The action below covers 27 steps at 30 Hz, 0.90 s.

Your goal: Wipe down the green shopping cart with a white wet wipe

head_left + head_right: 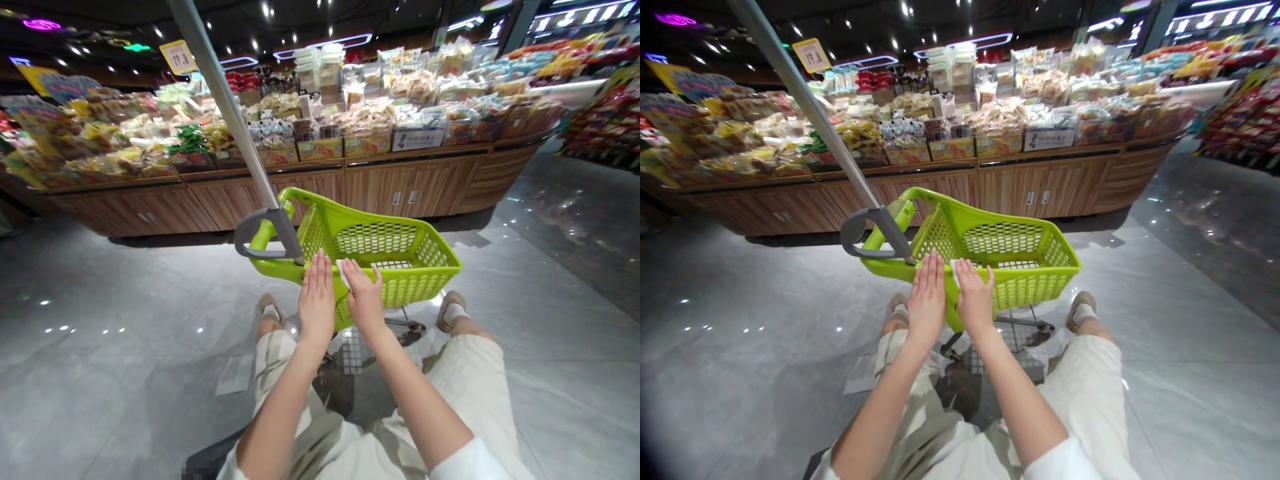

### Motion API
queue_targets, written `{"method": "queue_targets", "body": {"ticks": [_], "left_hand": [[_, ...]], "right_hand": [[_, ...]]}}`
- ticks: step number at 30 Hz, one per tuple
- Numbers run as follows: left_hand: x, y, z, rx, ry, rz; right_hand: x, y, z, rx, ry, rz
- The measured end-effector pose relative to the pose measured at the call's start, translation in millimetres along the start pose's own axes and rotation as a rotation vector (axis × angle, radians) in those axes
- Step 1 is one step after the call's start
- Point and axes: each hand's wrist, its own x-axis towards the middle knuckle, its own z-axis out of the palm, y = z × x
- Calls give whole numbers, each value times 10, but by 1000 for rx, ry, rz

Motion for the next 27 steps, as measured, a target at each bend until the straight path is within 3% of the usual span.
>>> {"method": "queue_targets", "body": {"ticks": [2,4,10,12,15,21,24,27], "left_hand": [[0,-6,0,2,-4,-4],[1,-15,0,6,-8,-5],[-2,-29,1,21,-15,5],[-3,-22,0,15,-11,9],[2,-4,-7,4,-3,7],[15,24,-37,38,-35,-12],[14,19,-41,57,-41,-11],[9,13,-35,67,-33,-6]], "right_hand": [[39,-112,14,36,-24,-58],[16,-60,12,36,-20,-72],[-228,624,-44,-65,104,104],[-245,717,-61,-85,143,172],[-143,543,-65,-67,112,182],[119,-111,-30,70,-41,-66],[53,-20,-25,66,-19,-73],[-103,326,-35,6,38,-2]]}}
